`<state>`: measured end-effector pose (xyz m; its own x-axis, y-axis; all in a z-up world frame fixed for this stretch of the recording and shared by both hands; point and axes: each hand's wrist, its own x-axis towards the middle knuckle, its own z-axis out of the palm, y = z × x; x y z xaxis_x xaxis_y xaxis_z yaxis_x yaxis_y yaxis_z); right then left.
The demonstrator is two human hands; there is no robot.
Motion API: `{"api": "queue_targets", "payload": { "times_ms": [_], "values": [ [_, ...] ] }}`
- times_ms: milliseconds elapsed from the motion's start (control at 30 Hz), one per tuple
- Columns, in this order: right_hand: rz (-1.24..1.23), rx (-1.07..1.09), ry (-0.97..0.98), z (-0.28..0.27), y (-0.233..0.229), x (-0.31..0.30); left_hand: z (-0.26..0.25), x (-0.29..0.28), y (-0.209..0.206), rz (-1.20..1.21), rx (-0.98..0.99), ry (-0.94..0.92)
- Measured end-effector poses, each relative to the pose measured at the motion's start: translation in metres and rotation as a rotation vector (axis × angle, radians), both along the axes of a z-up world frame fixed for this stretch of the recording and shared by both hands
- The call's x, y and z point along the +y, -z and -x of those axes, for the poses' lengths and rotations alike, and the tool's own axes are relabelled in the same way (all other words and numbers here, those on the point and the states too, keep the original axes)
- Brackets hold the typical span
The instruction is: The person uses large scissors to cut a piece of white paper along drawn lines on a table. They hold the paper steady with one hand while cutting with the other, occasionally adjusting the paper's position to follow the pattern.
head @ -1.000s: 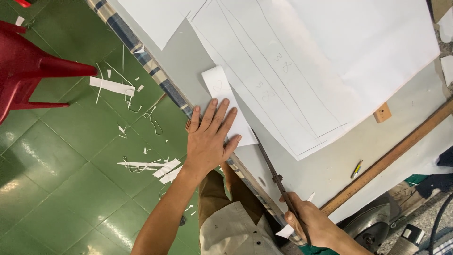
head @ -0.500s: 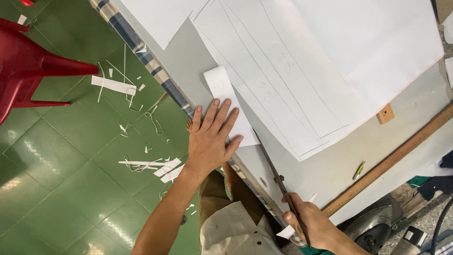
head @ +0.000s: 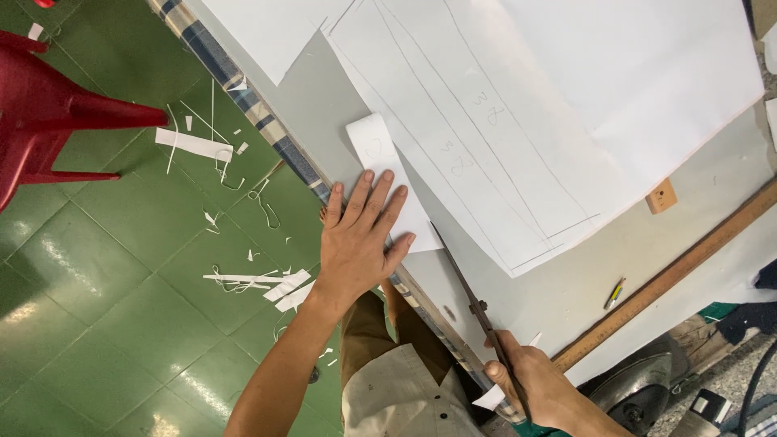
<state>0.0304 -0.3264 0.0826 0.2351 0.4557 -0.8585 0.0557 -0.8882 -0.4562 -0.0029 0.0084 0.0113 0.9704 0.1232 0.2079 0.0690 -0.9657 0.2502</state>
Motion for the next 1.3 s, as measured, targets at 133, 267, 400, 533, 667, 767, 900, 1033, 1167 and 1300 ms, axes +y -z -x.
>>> {"api": "queue_targets", "payload": {
  "times_ms": [133,267,400,533,667,767,900,1033,1167,1300],
  "values": [
    [0.051,0.025,-0.002,-0.004,-0.006,0.007,-0.001,0.000,-0.001,-0.007,-0.005,0.000],
    [0.004,0.010,0.008,-0.001,0.001,0.001,-0.001,0.000,0.001,-0.002,0.011,0.001],
    [-0.002,-0.022,-0.011,0.002,0.006,-0.004,-0.001,0.000,0.000,0.000,0.031,0.004],
    [-0.038,-0.001,0.020,0.001,0.005,-0.002,-0.001,0.000,0.001,0.013,0.017,0.004],
    [-0.003,0.009,0.010,0.002,0.007,-0.003,0.000,0.000,0.002,0.006,0.015,0.006],
    [-0.010,0.042,0.022,-0.004,0.004,-0.005,-0.001,0.000,0.002,0.005,0.012,0.009],
    [0.058,0.189,-0.045,-0.023,-0.016,0.006,-0.001,0.000,0.001,-0.005,0.006,0.008],
    [0.005,0.157,-0.063,-0.027,-0.008,0.015,0.000,0.001,0.001,-0.015,0.007,0.000],
    [-0.005,0.124,-0.037,-0.030,-0.005,0.031,0.000,0.001,0.002,-0.016,0.011,0.007],
    [-0.059,0.094,-0.033,-0.030,-0.002,0.036,-0.001,0.001,0.001,0.004,0.013,0.001]
  ]
}}
